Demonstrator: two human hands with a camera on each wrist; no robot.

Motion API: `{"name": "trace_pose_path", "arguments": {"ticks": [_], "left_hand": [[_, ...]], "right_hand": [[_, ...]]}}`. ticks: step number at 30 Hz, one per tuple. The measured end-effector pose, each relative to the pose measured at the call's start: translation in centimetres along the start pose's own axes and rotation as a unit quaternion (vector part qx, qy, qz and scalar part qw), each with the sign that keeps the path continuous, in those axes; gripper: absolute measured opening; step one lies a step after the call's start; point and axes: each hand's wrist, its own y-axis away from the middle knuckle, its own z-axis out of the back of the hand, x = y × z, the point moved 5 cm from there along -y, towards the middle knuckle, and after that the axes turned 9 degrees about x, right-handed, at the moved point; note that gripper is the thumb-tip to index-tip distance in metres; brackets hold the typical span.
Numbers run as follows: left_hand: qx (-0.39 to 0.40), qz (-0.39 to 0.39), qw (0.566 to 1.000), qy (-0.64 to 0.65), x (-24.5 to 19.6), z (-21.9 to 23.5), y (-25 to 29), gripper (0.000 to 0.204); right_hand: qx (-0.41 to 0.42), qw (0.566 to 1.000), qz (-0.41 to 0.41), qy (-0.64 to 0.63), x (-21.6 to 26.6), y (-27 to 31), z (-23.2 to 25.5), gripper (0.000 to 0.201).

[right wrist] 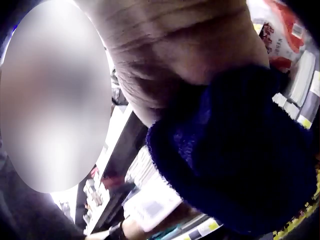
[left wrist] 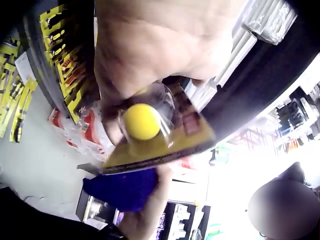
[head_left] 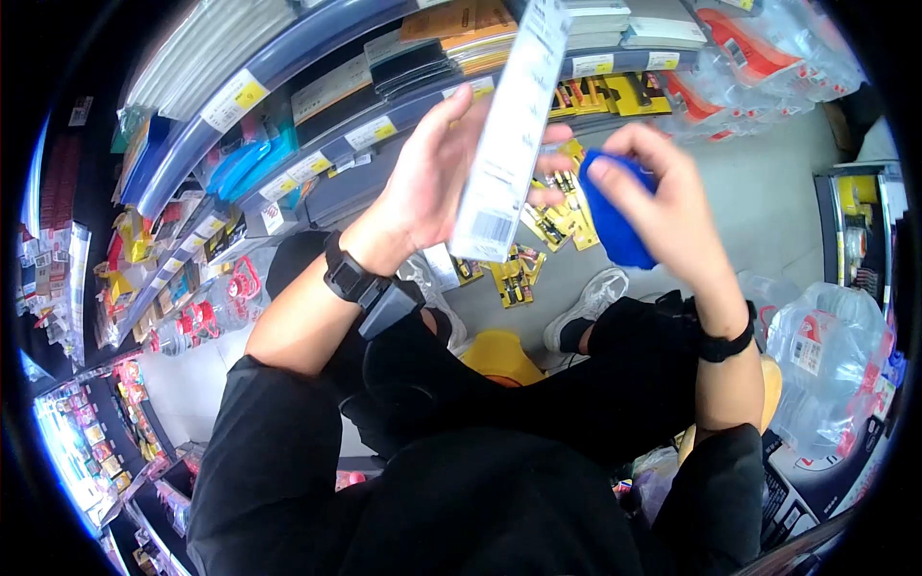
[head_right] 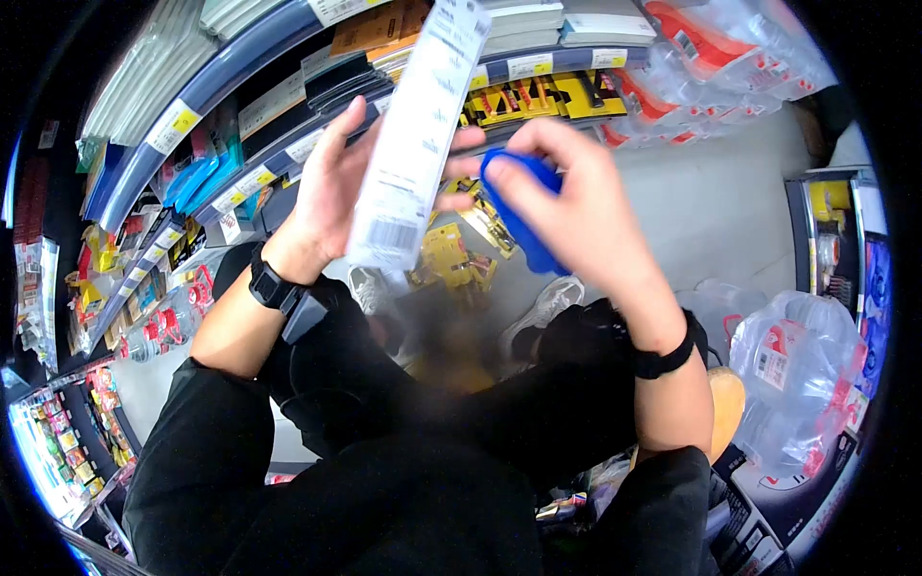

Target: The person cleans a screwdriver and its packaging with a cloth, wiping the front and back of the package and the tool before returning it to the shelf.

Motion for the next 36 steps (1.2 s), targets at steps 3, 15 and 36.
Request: {"name": "trace_pose_path", "arguments": {"ticks": [3, 15, 36], "left_hand": [[0.069, 0.080, 0.994, 0.003, 1.3, 0.0, 0.2, 0.069], [-0.082, -0.005, 0.991, -0.103, 1.9, 1.2, 0.0, 0.043], [-0.187, -0.181, 0.942, -0.212, 0.8, 2.9, -0.6, 0.036]], "right_hand": [[-0.082, 0.974, -0.112, -0.177, -0.6, -0.6, 3.9, 0.030], [-0.078, 0.872, -0.113, -0.470, 0.0, -0.9, 3.1, 0.040], [0.043, 0.989, -0.136, -0.032, -6.8, 3.1, -6.6, 0.037]]}}
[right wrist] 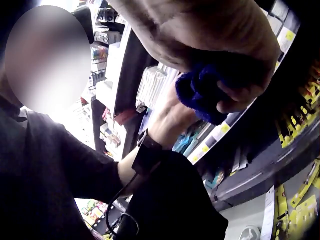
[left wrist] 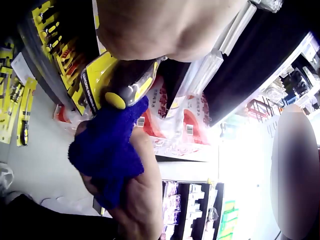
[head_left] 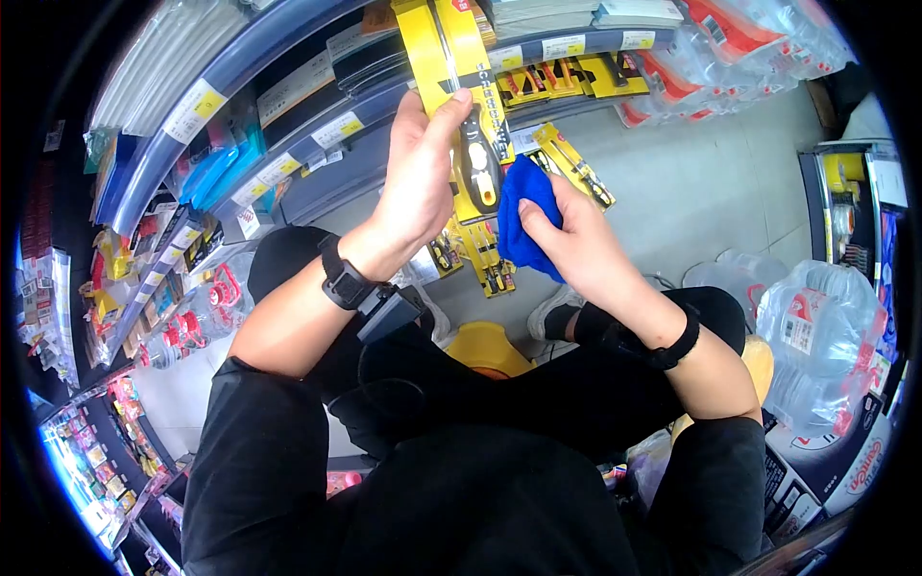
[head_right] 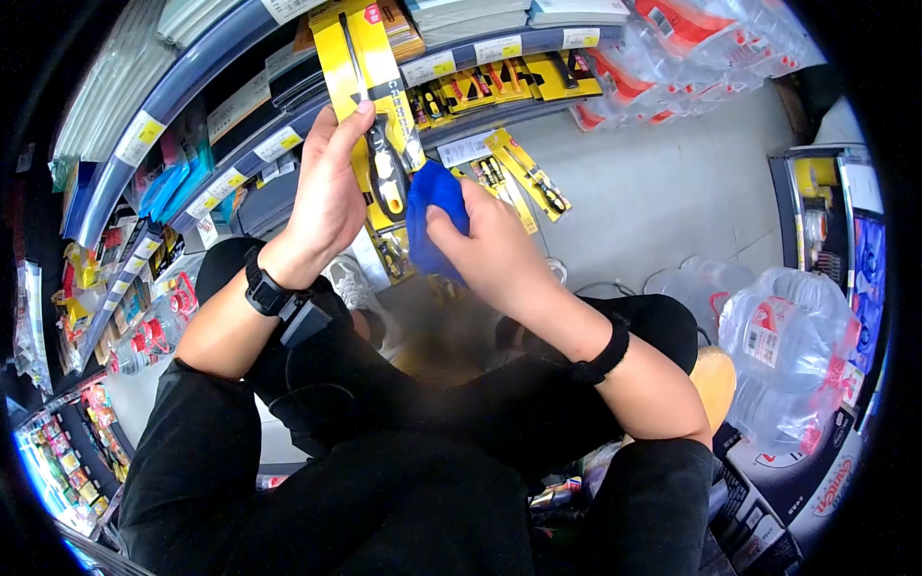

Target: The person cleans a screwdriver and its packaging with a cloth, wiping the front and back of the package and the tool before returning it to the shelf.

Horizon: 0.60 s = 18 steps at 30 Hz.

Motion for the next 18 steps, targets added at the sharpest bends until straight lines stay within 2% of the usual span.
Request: {"name": "trace_pose_path", "arguments": {"ticks": [7, 11, 13, 16, 18], "left_hand": [[0.020, 0.033, 0.999, 0.022, 0.6, -0.8, 0.5, 0.034], [0.048, 0.067, 0.997, 0.010, 1.4, -1.7, 1.8, 0.035], [0.068, 0.097, 0.993, 0.008, 2.0, -1.8, 2.4, 0.038], [0.050, 0.076, 0.996, -0.015, 1.9, -2.6, 2.9, 0.041], [0.052, 0.093, 0.994, -0.003, 2.2, -2.5, 3.1, 0.044]], "right_hand": [[-0.029, 0.995, -0.002, 0.100, 3.6, 0.5, 1.7, 0.035], [-0.084, 0.970, 0.072, 0.215, 4.1, 0.3, 2.4, 0.036], [-0.113, 0.975, 0.074, 0.174, 4.5, 0.1, 2.6, 0.037], [-0.149, 0.974, 0.082, 0.149, 4.7, -0.3, 2.9, 0.038], [-0.171, 0.969, 0.097, 0.151, 4.7, -0.4, 2.8, 0.037]]}}
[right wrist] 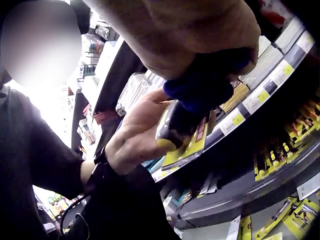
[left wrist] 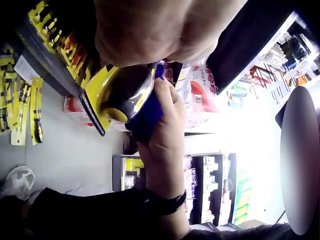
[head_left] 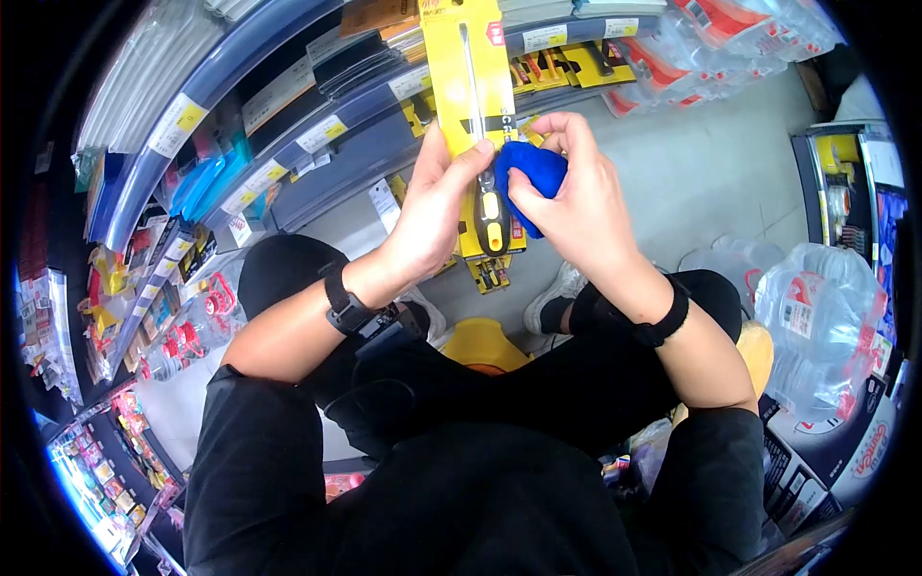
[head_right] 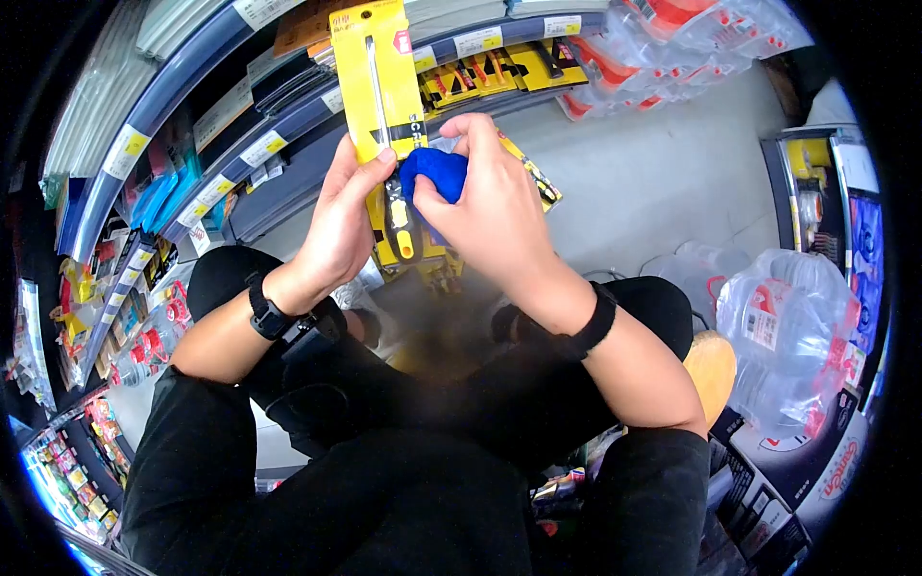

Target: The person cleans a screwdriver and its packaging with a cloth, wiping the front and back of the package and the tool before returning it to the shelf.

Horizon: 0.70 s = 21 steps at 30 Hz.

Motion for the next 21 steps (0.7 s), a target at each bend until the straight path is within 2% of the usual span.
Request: {"name": "trace_pose_path", "arguments": {"ticks": [4, 6, 8, 11, 14, 17, 21], "left_hand": [[0.034, 0.048, 0.998, 0.021, 1.3, -0.4, 0.7, 0.045], [0.033, 0.068, 0.996, 0.056, 2.4, -1.1, 1.2, 0.045], [0.045, 0.067, 0.997, 0.001, 2.0, -1.2, 1.2, 0.045], [0.066, 0.098, 0.993, -0.025, 2.0, -1.4, 1.6, 0.045], [0.111, 0.080, 0.987, -0.084, 1.9, -2.3, 2.4, 0.049], [0.151, 0.089, 0.978, -0.111, 1.8, -3.0, 3.1, 0.049], [0.158, 0.100, 0.981, -0.057, 1.3, -2.5, 2.7, 0.049]], "right_hand": [[-0.066, 0.993, 0.081, 0.051, -0.3, -1.0, 0.6, 0.032], [-0.046, 0.995, 0.069, 0.051, -0.6, -1.9, 1.0, 0.030], [-0.043, 0.996, 0.058, 0.046, -1.0, -2.1, 1.2, 0.030], [-0.095, 0.990, 0.068, 0.080, -1.5, -2.6, 2.0, 0.030], [-0.147, 0.982, 0.060, 0.099, -3.3, -4.1, 4.0, 0.030], [-0.161, 0.977, 0.040, 0.134, -4.7, -5.5, 6.4, 0.031], [-0.180, 0.970, 0.054, 0.152, -3.6, -5.4, 6.9, 0.031]]}}
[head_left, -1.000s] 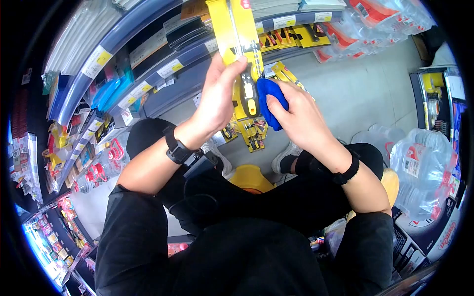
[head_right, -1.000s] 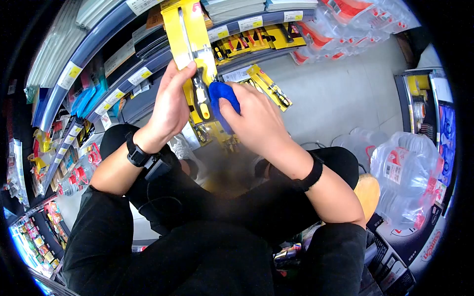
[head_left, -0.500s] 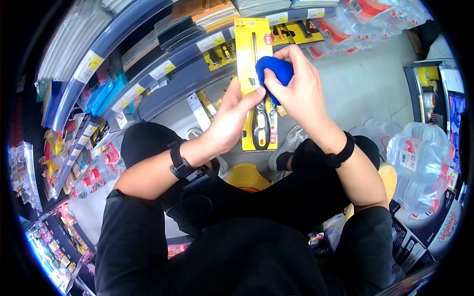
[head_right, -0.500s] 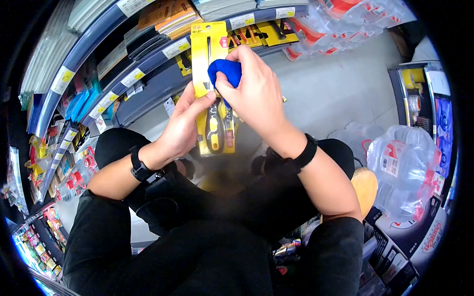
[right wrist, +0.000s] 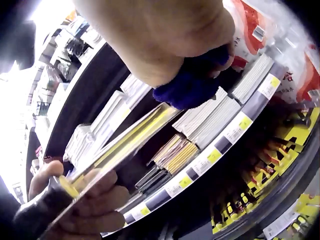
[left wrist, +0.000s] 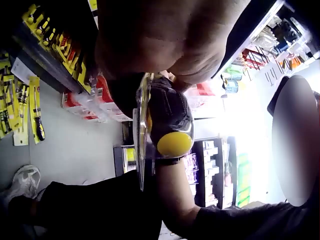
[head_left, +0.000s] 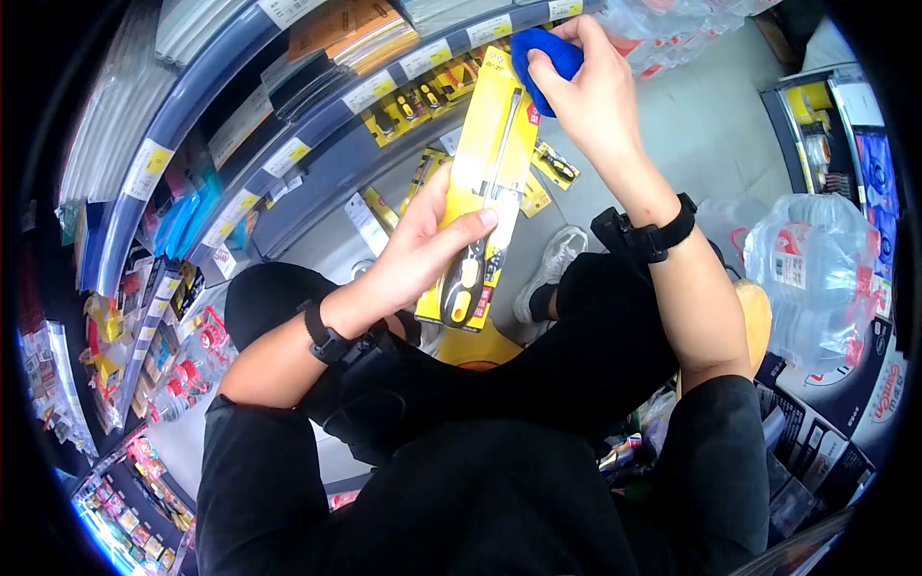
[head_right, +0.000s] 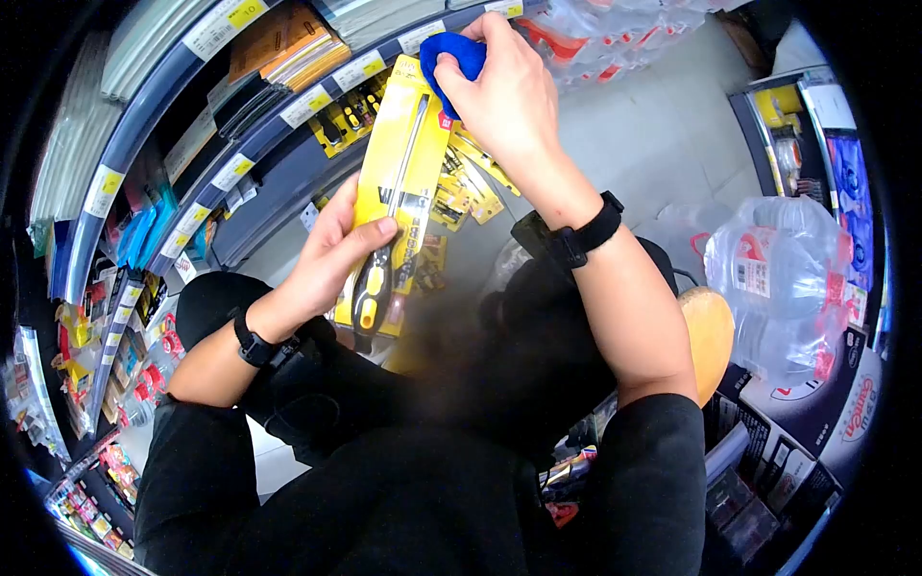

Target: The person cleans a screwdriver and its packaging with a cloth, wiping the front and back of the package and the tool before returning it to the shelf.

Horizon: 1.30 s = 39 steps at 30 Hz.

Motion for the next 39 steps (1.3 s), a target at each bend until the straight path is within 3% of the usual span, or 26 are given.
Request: {"name": "trace_pose_path", "arguments": {"ticks": [3, 5, 15, 21, 22, 25, 26, 27, 29, 33, 35, 37, 39], "left_hand": [[-0.022, -0.019, 0.999, 0.025, -0.8, 0.6, -0.3, 0.049], [-0.029, -0.040, 0.999, 0.010, -1.1, 1.1, -0.6, 0.052], [-0.060, -0.082, 0.992, -0.072, -2.9, 4.3, -1.4, 0.049], [-0.031, -0.025, 0.998, -0.047, -2.1, 4.4, -1.8, 0.052], [-0.041, -0.016, 0.999, -0.017, -1.9, 4.4, -2.0, 0.050], [-0.037, -0.022, 0.996, 0.080, -2.3, 4.0, -2.6, 0.045], [-0.016, -0.015, 0.996, 0.085, -2.7, 3.6, -2.7, 0.044], [0.006, -0.006, 0.996, 0.091, -2.9, 3.1, -2.8, 0.043], [-0.002, -0.012, 0.994, 0.107, -3.0, 2.5, -2.7, 0.048], [-0.019, -0.018, 0.999, 0.028, -2.8, 2.3, -2.6, 0.059], [-0.036, -0.032, 0.999, -0.025, -2.0, 2.9, -2.6, 0.059], [-0.043, -0.041, 0.997, -0.040, -1.6, 2.8, -2.5, 0.068], [-0.048, -0.064, 0.994, -0.077, -1.3, 3.0, -2.4, 0.073]], "right_hand": [[0.049, 0.997, -0.041, -0.050, 0.3, 0.6, -0.4, 0.031], [0.070, 0.996, -0.025, -0.055, 1.6, 1.3, -0.9, 0.029], [0.198, 0.965, 0.131, -0.114, 6.5, 4.7, -1.1, 0.024], [0.330, 0.921, 0.198, -0.064, 5.8, 4.2, 0.1, 0.026], [0.397, 0.900, 0.172, -0.059, 5.9, 3.8, 0.8, 0.029], [0.367, 0.913, 0.169, -0.063, 4.6, 2.9, 2.0, 0.030], [0.314, 0.935, 0.113, -0.119, 4.1, 2.2, 2.6, 0.027], [0.302, 0.931, 0.037, -0.202, 3.6, 1.8, 2.7, 0.026], [0.177, 0.951, 0.036, -0.250, 2.8, 1.2, 2.6, 0.030], [0.174, 0.913, -0.052, -0.367, 3.2, 2.2, 1.1, 0.037], [0.184, 0.920, -0.066, -0.340, 3.8, 3.0, -0.2, 0.043], [0.252, 0.930, -0.079, -0.256, 4.8, 5.0, -2.2, 0.048], [0.250, 0.934, -0.088, -0.240, 5.1, 6.0, -3.5, 0.050]]}}
